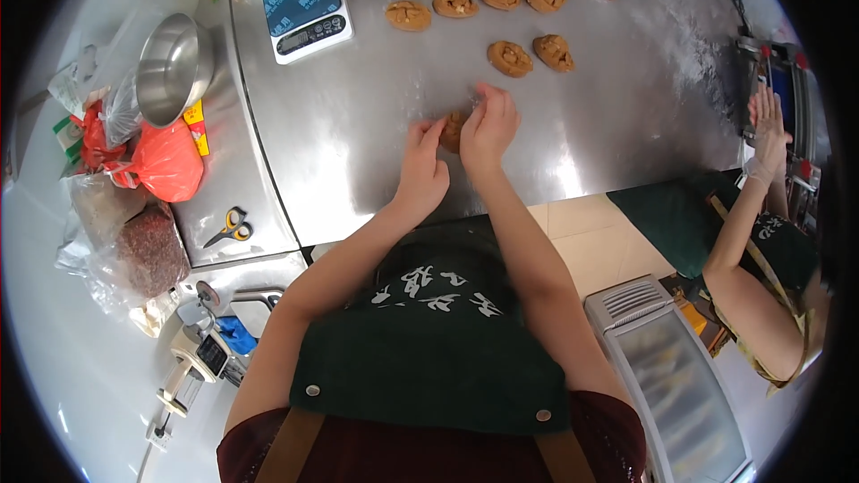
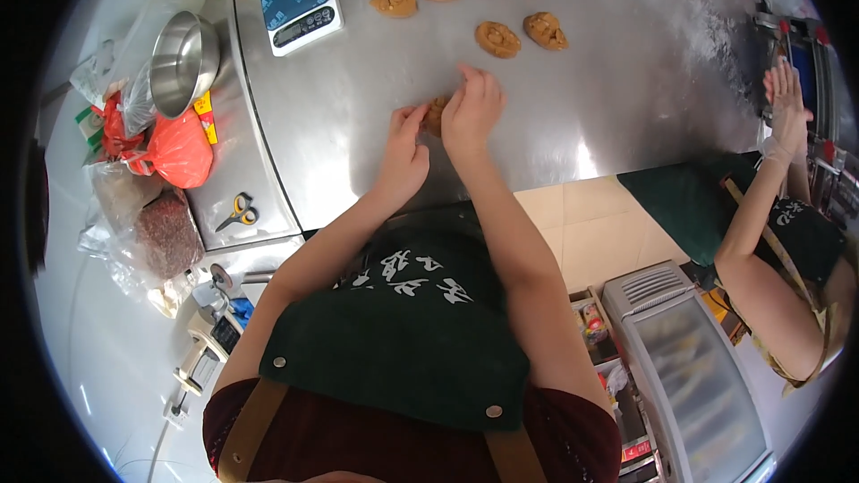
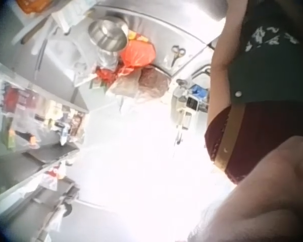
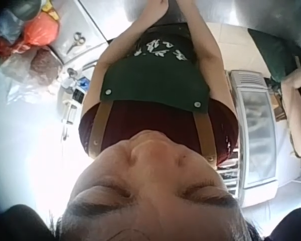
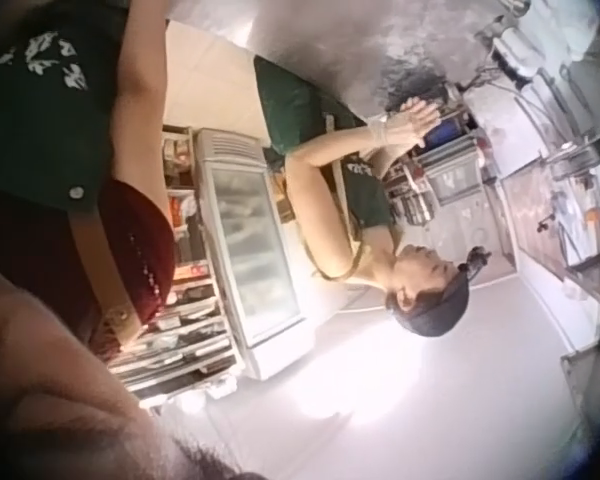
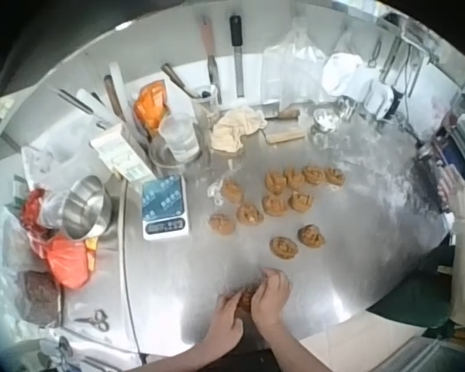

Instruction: Manually shaping and filling pieces of dough to create small pastries on a preparation table.

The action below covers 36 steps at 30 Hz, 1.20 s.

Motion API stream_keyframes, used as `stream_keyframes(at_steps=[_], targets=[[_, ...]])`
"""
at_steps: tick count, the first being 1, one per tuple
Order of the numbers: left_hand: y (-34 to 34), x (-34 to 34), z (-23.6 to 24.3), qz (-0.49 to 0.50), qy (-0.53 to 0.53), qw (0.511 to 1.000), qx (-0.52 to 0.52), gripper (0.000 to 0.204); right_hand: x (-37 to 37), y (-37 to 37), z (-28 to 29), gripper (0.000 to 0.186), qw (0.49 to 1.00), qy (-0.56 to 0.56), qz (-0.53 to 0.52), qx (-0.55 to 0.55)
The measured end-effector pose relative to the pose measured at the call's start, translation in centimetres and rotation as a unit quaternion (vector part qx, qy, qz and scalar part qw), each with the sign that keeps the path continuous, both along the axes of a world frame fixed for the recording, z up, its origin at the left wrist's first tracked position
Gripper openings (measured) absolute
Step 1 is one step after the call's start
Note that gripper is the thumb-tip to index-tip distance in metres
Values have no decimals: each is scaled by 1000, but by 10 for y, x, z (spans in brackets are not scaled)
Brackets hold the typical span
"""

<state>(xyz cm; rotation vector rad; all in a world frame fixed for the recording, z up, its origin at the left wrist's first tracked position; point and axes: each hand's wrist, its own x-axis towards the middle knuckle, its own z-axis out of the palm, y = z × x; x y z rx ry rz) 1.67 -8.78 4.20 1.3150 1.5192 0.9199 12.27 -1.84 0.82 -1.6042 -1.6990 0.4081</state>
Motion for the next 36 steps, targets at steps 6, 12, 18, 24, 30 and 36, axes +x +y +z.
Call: stream_keyframes(at_steps=[6, 12, 18, 24, 30, 36], targets=[[-20, 8, -4, 0, 5, 1000, 16, 63, -16, -6, 0, 30, 999, 13, -18, -32], [-8, 2, -21, 30, 18, 999, 9, 60, -3, -14, -26, 31, 997, -68, -35, -8], [22, -13, -38, -63, 58, 996, -21, 54, -4, -8, -22, 27, 995, -101, -27, 0], [-6, 2, 3, -39, 15, 998, -42, 54, -15, -23, 3, 22, 997, 8, -71, -37], [-27, 11, -11, -14, 21, 1000, -17, 62, 4, -36, -21, 29, 994, -18, -93, -47], [7, -6, -30, -78, 28, 997, -12, 55, 5, -33, -27, 28, 993, -102, -58, -28]])
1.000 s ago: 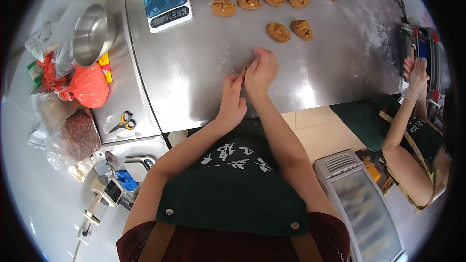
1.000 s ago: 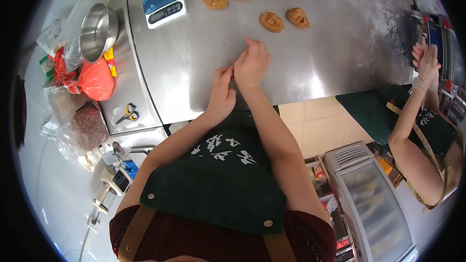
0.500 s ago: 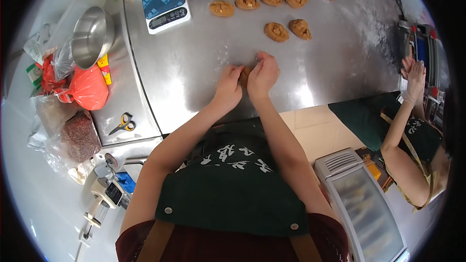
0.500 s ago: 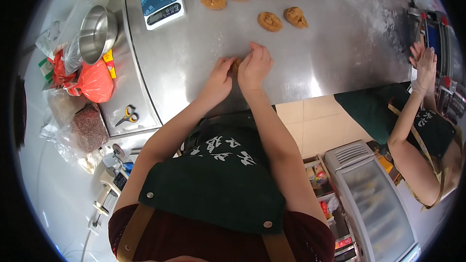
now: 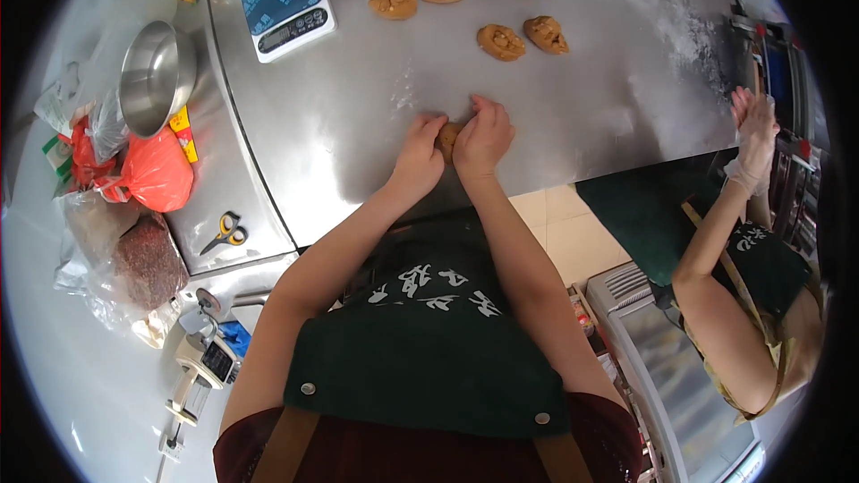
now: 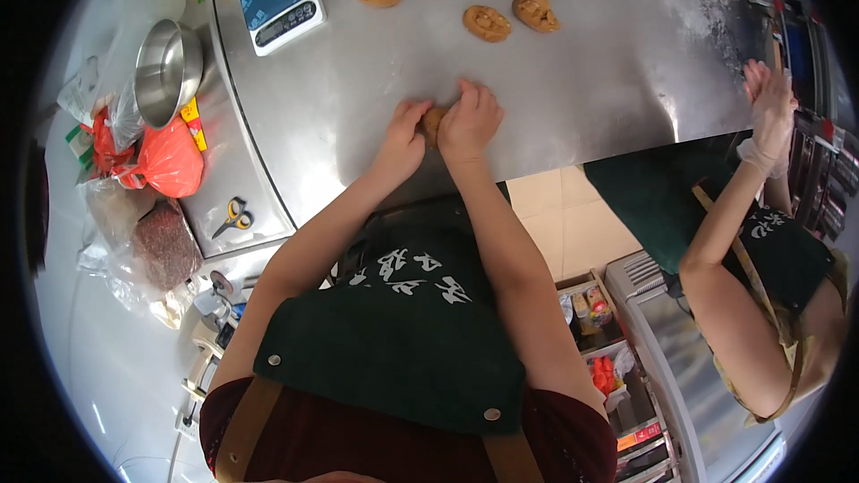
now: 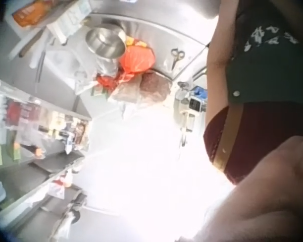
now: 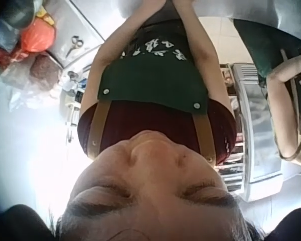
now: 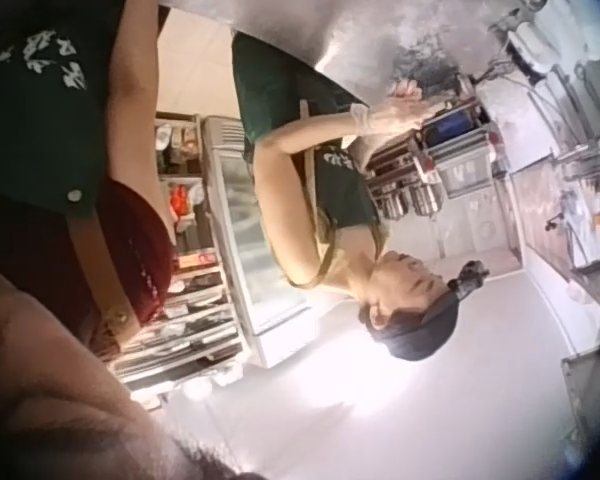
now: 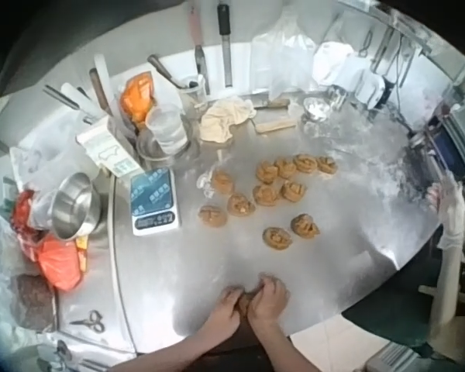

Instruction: Manually shaping and filling pieces of dough to create small pastries on a preparation table.

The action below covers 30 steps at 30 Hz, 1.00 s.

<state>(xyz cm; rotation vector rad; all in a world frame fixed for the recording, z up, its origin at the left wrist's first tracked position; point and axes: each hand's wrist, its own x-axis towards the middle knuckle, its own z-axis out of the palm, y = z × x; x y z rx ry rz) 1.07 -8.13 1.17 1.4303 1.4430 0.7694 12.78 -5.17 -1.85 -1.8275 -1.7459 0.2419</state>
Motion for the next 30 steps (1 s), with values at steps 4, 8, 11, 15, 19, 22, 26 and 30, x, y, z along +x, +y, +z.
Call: stream_keyframes(at_steps=[4, 8, 11, 15, 19, 22, 26, 30], targets=[[-10, 3, 16, 3, -5, 1000, -18, 54, -3, -1, 23, 22, 995, 88, -37, -30], [-36, 17, 25, 57, -9, 998, 14, 56, -10, -3, 28, 23, 992, 118, -36, -12], [-38, 18, 23, 66, -11, 998, -5, 58, -1, -8, 13, 24, 994, 106, -38, 5], [-13, 8, 5, 67, 17, 998, -13, 55, 7, -8, 4, 28, 998, 61, -5, 32], [8, 5, 3, -23, 17, 998, -48, 38, 8, -13, -2, 28, 998, 46, -6, 30], [-3, 8, 18, -12, 13, 999, -52, 37, 12, -25, 2, 27, 997, 76, -16, -22], [-23, 13, 33, 53, -2, 999, 3, 42, 5, -18, 14, 27, 995, 96, 5, 8], [-9, 8, 30, 128, -34, 991, -2, 47, -7, 27, 23, 26, 994, 61, 56, 68]])
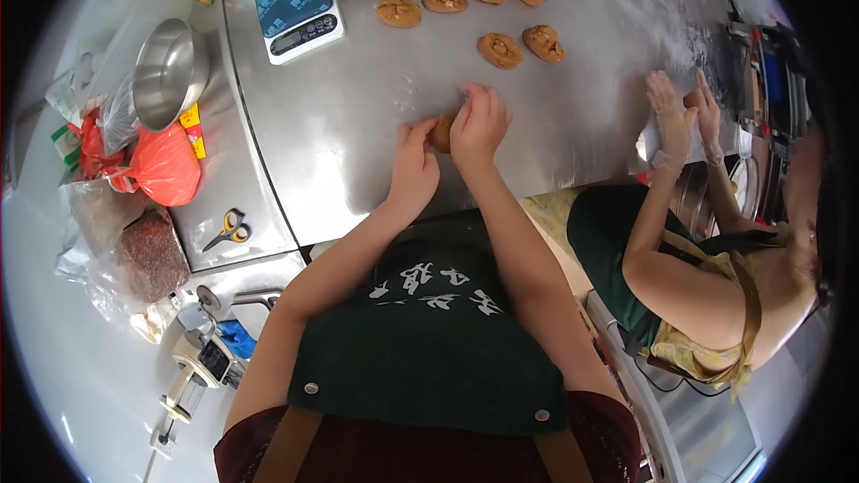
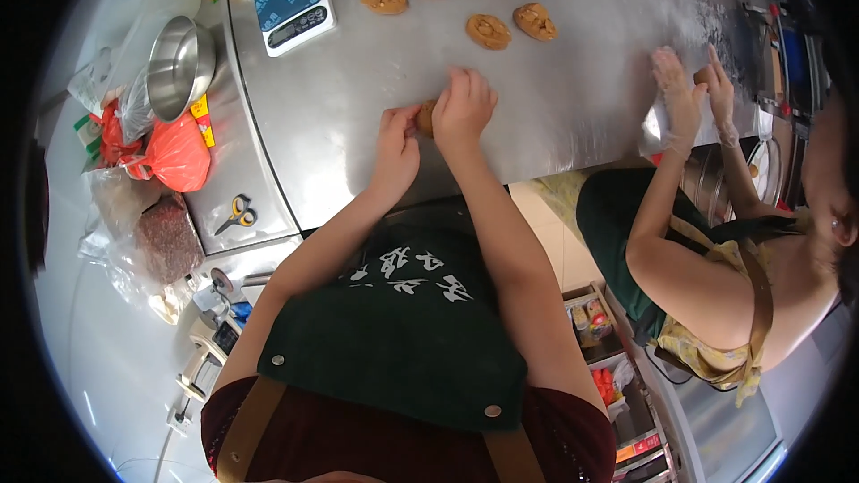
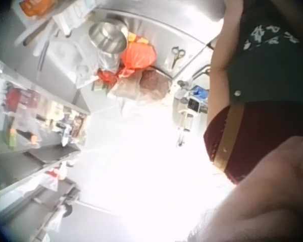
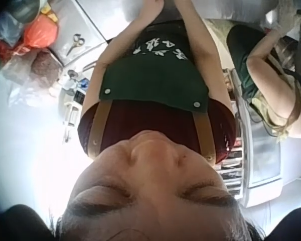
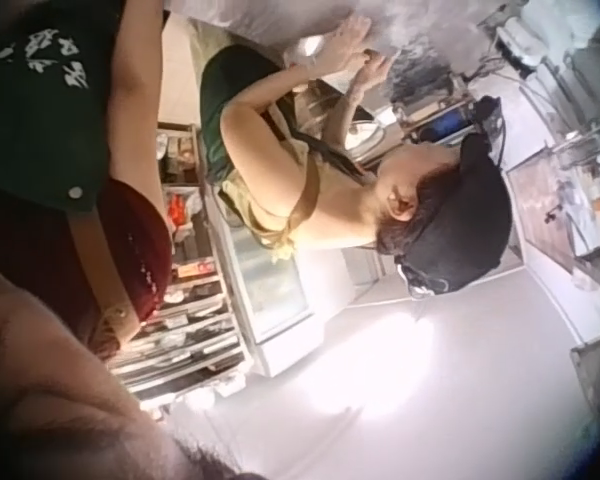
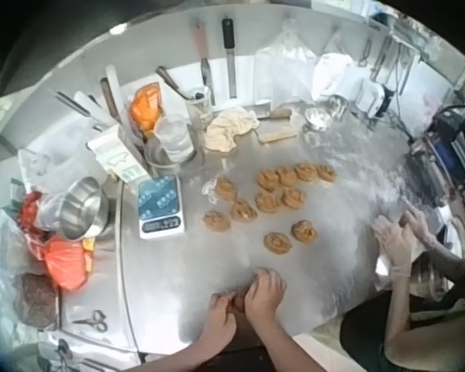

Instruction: Manually shaping and filling pieces of dough to create small pastries on a preparation table.

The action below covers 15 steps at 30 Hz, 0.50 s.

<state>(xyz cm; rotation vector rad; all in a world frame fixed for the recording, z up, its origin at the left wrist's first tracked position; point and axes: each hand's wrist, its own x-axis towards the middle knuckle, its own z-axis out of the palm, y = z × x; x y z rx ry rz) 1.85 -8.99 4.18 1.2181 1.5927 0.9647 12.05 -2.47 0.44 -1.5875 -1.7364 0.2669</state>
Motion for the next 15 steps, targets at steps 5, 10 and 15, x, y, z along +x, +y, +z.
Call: stream_keyframes(at_steps=[5, 10, 15], targets=[[-6, 2, -4, 30, -27, 999, -11, 54, -12, 5, 6, 27, 998, 29, -12, -49], [-22, 13, -8, 45, -26, 999, 7, 56, -20, -10, 1, 31, 999, -8, -33, -42], [-14, 5, -16, 46, -9, 998, -42, 51, -5, -9, -19, 34, 998, -39, -16, -41]])
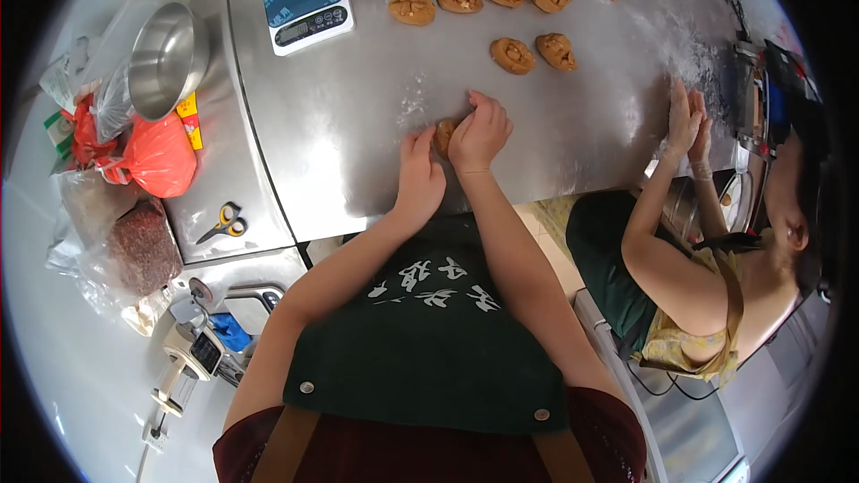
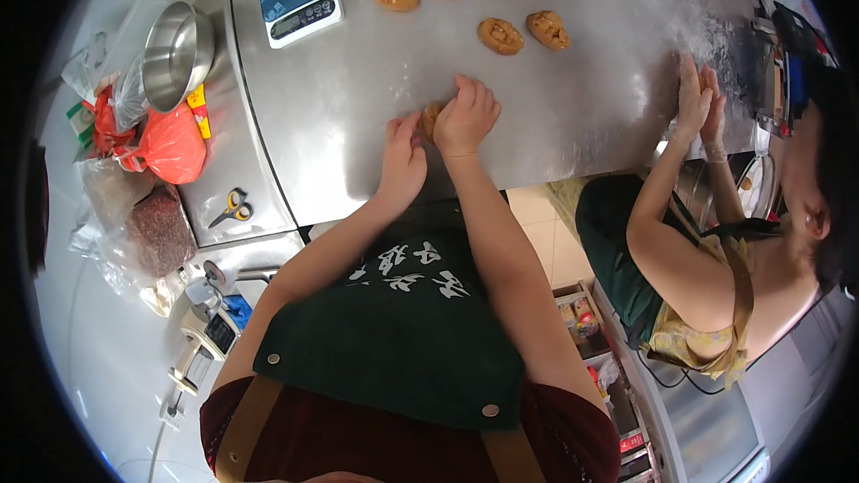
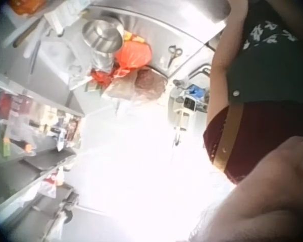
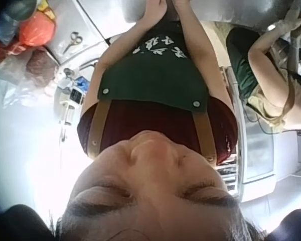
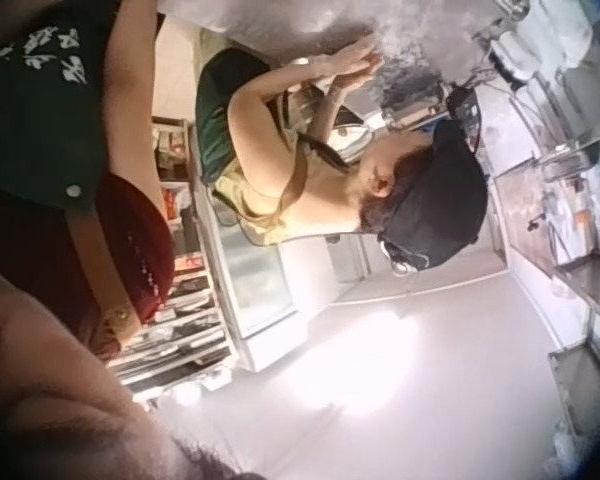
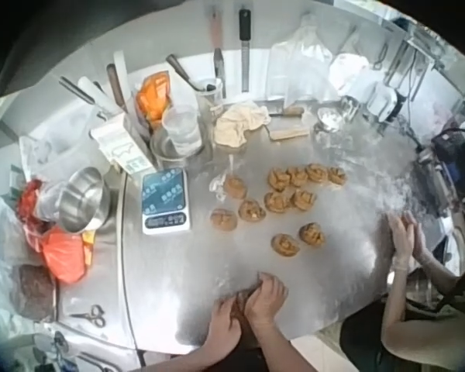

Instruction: Manually shaping and filling pieces of dough to create small pastries on a preparation table.

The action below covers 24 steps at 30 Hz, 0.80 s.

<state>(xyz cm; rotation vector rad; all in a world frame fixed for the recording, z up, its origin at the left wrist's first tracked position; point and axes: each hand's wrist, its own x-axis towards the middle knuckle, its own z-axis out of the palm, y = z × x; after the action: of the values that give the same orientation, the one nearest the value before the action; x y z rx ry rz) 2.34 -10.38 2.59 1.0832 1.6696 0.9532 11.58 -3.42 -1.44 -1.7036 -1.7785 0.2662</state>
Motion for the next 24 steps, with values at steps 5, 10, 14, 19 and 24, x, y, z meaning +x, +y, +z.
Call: stream_keyframes(at_steps=[5, 10, 14, 19, 24], targets=[[25, -16, -29, -75, 68, 994, 30, 45, 1, 5, -6, 31, 999, -36, -3, -5], [14, -9, 0, -92, 51, 994, 22, 46, -5, -2, 20, 31, 997, 37, -33, -61], [-10, 2, 8, -82, 51, 995, 28, 52, -1, -10, 11, 30, 997, 53, -46, -45], [-5, -1, -5, -44, 86, 994, 59, 52, 4, -19, 1, 27, 999, -26, -43, 4], [22, -11, -14, -133, 70, 988, 28, 48, 8, -16, -7, 31, 1000, 3, -18, -17]])
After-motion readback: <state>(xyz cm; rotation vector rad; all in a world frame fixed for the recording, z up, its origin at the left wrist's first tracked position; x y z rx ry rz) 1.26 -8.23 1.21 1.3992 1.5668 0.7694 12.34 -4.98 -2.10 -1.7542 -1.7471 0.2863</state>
